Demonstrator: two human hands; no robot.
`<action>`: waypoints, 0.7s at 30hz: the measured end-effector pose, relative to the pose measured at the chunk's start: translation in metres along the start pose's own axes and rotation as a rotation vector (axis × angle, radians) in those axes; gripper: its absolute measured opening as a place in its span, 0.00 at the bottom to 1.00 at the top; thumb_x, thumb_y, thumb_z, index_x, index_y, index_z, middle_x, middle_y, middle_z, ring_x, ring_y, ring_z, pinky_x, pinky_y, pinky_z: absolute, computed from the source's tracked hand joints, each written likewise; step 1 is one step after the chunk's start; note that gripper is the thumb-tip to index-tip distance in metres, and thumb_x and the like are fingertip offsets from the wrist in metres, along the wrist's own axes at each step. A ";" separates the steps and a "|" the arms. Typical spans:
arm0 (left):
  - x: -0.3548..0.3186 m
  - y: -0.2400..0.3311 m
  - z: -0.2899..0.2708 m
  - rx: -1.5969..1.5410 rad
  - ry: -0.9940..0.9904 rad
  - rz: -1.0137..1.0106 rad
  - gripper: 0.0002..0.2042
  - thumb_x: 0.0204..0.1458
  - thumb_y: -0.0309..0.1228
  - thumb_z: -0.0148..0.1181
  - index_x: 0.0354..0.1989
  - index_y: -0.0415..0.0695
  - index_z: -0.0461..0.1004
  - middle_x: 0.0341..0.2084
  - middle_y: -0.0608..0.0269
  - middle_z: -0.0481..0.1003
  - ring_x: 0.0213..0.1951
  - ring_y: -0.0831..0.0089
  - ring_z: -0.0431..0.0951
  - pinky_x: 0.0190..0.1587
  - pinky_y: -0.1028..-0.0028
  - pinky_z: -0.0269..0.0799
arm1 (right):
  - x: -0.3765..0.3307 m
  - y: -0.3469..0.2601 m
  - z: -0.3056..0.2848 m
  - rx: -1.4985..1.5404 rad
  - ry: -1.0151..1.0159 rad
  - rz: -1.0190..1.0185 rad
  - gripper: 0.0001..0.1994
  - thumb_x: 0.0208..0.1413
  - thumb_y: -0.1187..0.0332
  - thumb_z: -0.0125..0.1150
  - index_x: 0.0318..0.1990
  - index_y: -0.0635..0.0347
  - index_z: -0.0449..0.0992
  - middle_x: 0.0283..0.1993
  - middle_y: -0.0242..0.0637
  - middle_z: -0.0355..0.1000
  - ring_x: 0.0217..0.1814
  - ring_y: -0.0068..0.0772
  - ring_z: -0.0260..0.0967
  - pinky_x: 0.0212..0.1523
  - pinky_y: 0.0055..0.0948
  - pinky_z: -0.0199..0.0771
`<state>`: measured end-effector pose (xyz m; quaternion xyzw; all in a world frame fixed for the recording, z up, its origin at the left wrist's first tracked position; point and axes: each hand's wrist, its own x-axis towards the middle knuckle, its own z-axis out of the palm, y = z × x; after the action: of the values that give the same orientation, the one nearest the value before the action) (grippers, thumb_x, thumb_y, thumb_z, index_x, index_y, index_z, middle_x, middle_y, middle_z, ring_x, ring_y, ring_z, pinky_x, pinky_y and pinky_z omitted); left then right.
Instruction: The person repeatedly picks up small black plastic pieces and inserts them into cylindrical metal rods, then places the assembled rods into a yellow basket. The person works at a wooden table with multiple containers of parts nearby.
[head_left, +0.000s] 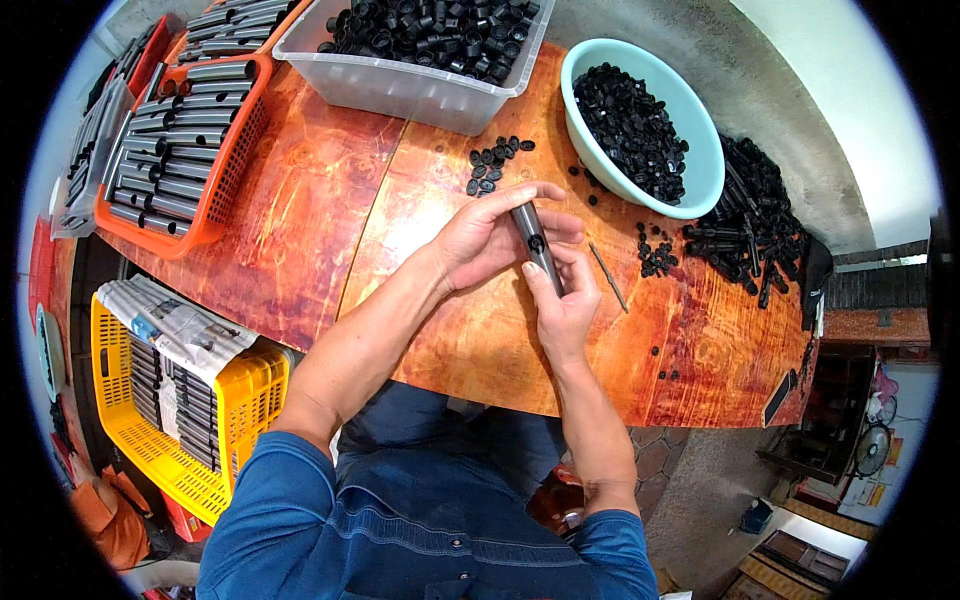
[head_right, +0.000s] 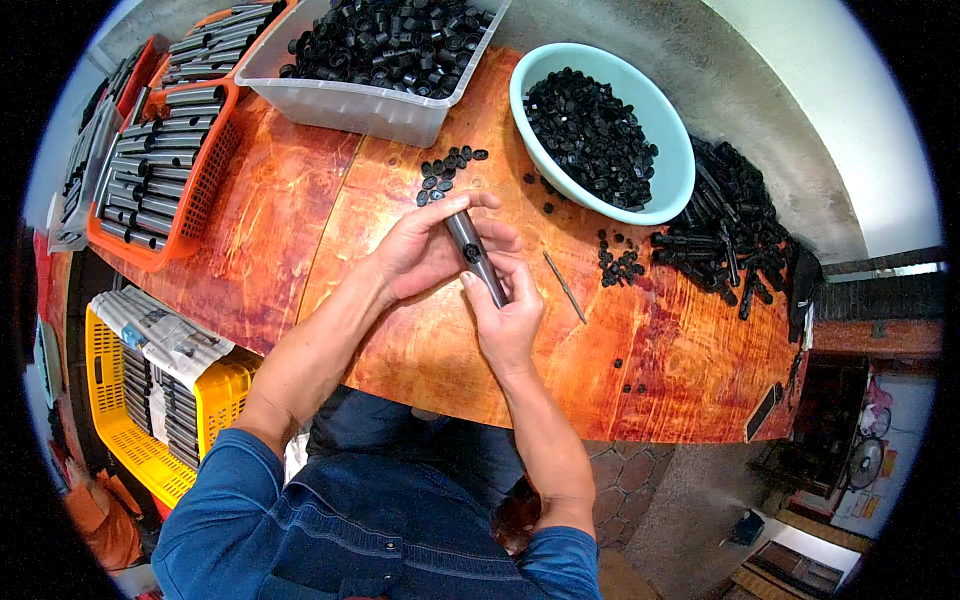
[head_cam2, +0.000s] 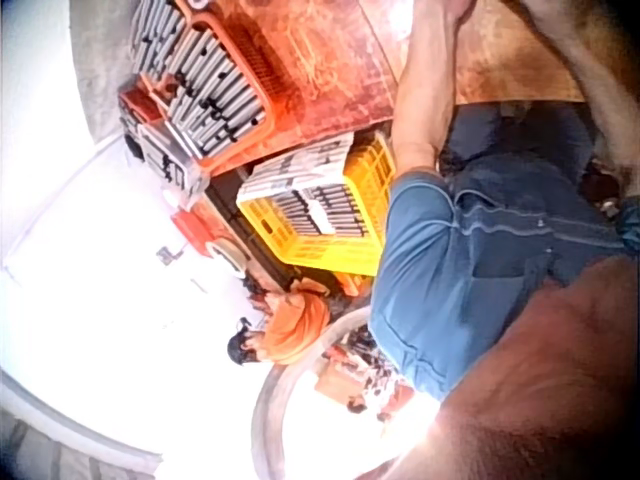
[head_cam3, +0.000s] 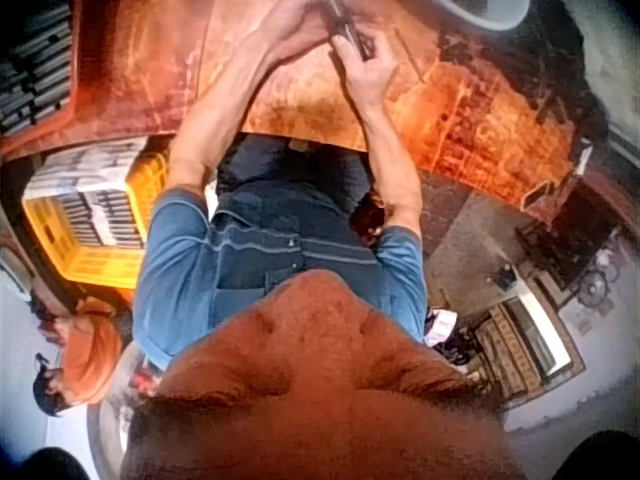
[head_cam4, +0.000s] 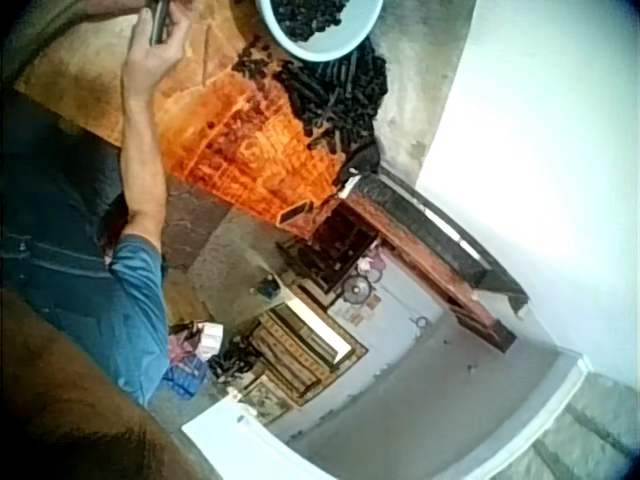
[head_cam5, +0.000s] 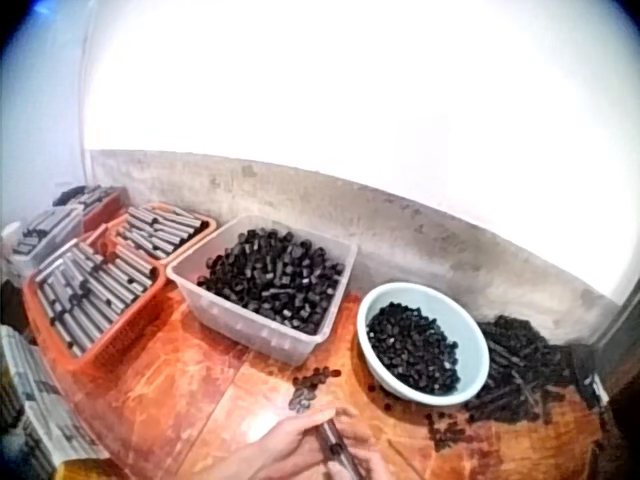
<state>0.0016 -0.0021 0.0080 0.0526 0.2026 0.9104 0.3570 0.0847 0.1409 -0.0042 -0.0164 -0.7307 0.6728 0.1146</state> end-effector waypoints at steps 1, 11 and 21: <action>0.002 0.000 0.001 -0.002 0.030 0.013 0.21 0.66 0.47 0.49 0.57 0.44 0.68 0.50 0.39 0.77 0.54 0.47 0.78 0.60 0.47 0.71 | 0.002 -0.002 0.001 0.005 -0.005 0.031 0.12 0.58 0.77 0.66 0.47 0.69 0.74 0.41 0.35 0.76 0.39 0.20 0.72 0.42 0.20 0.73; 0.014 -0.014 -0.021 0.270 0.186 0.191 0.15 0.65 0.41 0.56 0.51 0.43 0.72 0.41 0.57 0.78 0.45 0.67 0.79 0.52 0.63 0.76 | 0.007 0.005 0.003 0.296 -0.118 0.114 0.25 0.63 0.74 0.57 0.65 0.68 0.58 0.51 0.41 0.72 0.43 0.24 0.72 0.41 0.23 0.75; -0.001 0.044 -0.033 -0.006 0.273 0.174 0.21 0.66 0.49 0.53 0.45 0.39 0.72 0.30 0.60 0.73 0.31 0.74 0.74 0.35 0.76 0.75 | 0.017 0.006 -0.012 -0.521 0.011 -0.238 0.12 0.57 0.76 0.63 0.48 0.68 0.76 0.42 0.46 0.76 0.38 0.43 0.76 0.41 0.34 0.76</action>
<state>-0.0333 -0.0426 -0.0043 -0.0555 0.2413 0.9371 0.2460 0.0691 0.1560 -0.0066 0.0370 -0.8751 0.4442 0.1885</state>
